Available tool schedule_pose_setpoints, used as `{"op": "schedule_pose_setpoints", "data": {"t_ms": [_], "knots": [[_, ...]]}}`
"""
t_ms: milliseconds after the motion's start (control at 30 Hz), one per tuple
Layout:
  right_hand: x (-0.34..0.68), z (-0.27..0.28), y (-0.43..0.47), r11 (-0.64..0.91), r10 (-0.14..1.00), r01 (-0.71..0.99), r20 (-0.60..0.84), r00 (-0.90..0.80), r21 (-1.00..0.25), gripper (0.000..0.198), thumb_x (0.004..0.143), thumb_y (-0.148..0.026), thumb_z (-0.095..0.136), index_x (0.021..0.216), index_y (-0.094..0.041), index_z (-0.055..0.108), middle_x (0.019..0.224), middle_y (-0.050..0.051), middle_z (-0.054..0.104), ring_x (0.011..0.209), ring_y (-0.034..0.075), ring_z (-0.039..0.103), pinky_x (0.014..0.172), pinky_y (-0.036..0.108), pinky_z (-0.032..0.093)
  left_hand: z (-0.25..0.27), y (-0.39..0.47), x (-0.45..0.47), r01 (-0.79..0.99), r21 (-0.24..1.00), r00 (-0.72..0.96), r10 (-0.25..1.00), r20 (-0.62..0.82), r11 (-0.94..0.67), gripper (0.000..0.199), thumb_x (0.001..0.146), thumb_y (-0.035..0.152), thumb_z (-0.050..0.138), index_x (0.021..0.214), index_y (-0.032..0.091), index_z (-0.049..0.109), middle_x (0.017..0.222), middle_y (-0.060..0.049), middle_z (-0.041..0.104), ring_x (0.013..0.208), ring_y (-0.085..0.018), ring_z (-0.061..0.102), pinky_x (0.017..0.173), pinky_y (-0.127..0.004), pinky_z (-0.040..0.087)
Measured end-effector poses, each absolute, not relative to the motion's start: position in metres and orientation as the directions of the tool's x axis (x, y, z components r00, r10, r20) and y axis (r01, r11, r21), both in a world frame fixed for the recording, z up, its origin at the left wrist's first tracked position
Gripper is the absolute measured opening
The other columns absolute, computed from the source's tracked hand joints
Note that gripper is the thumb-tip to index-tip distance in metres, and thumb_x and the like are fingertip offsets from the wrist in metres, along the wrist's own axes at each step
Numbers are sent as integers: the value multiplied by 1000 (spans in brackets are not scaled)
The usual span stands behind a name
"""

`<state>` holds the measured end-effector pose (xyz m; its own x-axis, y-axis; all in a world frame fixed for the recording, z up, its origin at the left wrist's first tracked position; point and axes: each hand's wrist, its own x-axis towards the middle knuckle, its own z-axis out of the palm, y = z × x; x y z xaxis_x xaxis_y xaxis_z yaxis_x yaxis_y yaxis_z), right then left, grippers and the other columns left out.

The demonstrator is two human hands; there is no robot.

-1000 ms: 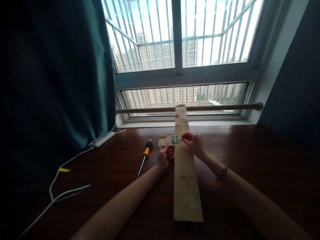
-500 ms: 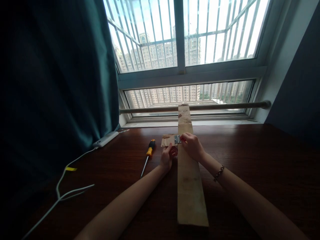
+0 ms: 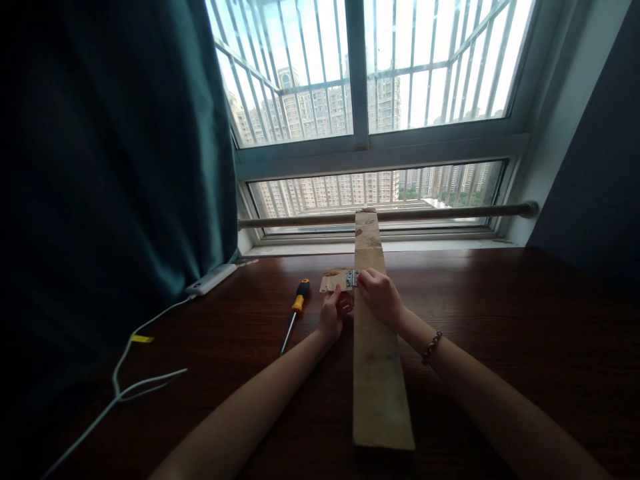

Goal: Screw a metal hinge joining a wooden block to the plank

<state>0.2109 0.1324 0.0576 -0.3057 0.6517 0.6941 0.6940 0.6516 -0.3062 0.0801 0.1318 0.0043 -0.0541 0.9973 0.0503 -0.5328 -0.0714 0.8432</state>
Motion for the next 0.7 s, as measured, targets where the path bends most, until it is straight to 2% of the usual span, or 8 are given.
{"op": "schedule_pose_setpoints", "data": {"t_ms": [300,400,500,533,600,633,700], "knots": [[209,55,134,659,670,662,678,-302,-357,13,82,-15,44,79,-18,56,80,5,59,70,15,56,68,25,42,5,131,80,-555,831,-60,998,14,-45,35,63,46,64,71,13,54,58,-1,55,48,-8,50,45,-19,33],[211,55,138,668,686,572,692,-224,-476,14,78,-23,52,91,-19,56,86,5,60,75,16,57,70,29,45,6,131,80,-558,829,-52,999,10,-37,36,62,46,64,73,13,55,57,-1,55,47,-8,50,45,-19,33],[218,52,149,594,750,382,659,57,-708,38,70,-35,62,103,-20,50,98,6,59,86,19,57,77,34,47,6,130,80,-555,832,-51,999,-13,-17,37,60,47,65,70,13,54,57,0,55,47,-8,50,45,-19,33],[222,50,153,538,785,280,594,177,-795,42,68,-38,63,103,-20,49,101,7,58,88,20,57,78,35,47,6,130,80,-553,833,-51,999,-18,-13,37,60,47,65,68,13,53,57,0,55,48,-8,50,46,-19,33],[229,45,159,386,869,4,365,335,-923,41,65,-40,64,98,-21,48,101,6,58,88,20,58,78,35,48,6,130,80,-553,833,-46,999,-16,-12,37,60,47,65,65,13,51,56,-1,55,48,-8,50,45,-19,33],[232,42,160,286,919,-147,228,322,-947,39,65,-41,63,95,-21,48,98,6,60,86,20,59,76,35,49,6,130,80,-553,833,-41,999,-13,-12,36,60,47,64,64,13,51,56,0,55,48,-8,50,45,-18,33],[236,37,159,50,994,-366,11,109,-929,32,67,-42,58,89,-20,50,91,6,62,81,22,61,71,36,51,6,131,80,-555,832,-41,999,-15,-10,36,61,46,64,63,14,50,55,-1,55,48,-8,50,45,-18,32]]}}
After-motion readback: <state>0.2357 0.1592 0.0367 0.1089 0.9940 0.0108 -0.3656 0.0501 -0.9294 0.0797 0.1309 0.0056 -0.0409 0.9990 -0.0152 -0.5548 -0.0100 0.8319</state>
